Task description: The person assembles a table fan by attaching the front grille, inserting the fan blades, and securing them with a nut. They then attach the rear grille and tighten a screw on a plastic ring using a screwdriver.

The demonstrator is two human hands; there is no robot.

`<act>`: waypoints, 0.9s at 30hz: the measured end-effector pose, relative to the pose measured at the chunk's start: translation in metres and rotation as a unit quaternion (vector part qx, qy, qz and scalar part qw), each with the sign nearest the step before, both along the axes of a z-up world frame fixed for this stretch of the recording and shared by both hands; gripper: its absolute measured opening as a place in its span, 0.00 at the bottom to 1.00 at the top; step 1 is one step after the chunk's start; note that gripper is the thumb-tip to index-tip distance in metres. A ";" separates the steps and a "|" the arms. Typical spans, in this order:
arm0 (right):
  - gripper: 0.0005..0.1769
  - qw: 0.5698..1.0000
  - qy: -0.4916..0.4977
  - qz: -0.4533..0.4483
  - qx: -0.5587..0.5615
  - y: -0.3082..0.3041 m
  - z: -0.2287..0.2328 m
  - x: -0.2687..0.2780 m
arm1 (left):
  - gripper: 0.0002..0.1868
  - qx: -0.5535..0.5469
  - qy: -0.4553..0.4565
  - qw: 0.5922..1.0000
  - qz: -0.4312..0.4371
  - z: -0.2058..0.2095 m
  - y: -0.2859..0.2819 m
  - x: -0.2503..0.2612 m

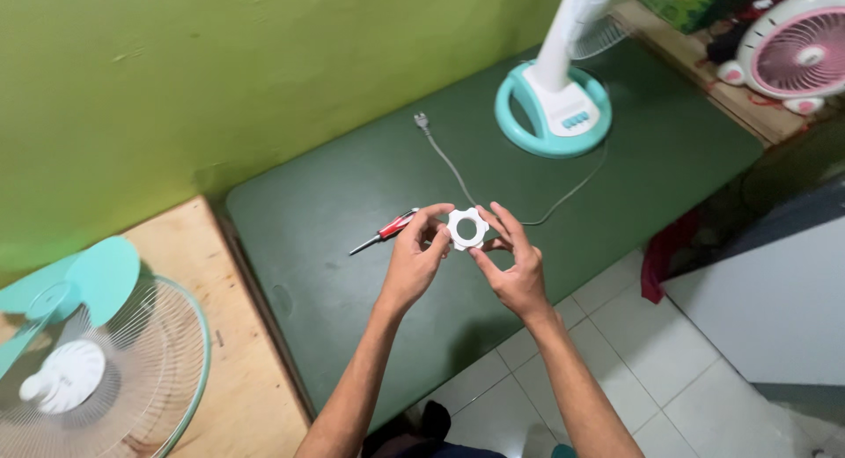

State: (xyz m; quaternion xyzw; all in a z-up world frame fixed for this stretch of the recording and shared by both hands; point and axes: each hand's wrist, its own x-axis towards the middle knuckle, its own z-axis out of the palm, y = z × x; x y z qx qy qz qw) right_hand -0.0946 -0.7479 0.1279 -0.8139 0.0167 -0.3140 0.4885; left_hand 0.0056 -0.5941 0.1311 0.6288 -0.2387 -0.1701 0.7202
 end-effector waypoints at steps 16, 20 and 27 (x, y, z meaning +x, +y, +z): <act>0.36 0.985 0.020 -0.097 -0.144 -0.199 0.061 -0.018 | 0.07 -0.001 -0.139 0.989 -0.050 0.044 -0.220 0.004; 0.36 0.979 0.022 -0.114 -0.168 -0.254 0.078 -0.005 | 0.06 -0.027 -0.172 0.984 -0.039 0.059 -0.282 0.019; 0.35 0.977 0.015 -0.142 -0.161 -0.335 0.093 0.018 | 0.06 -0.070 -0.192 0.977 -0.057 0.080 -0.364 0.032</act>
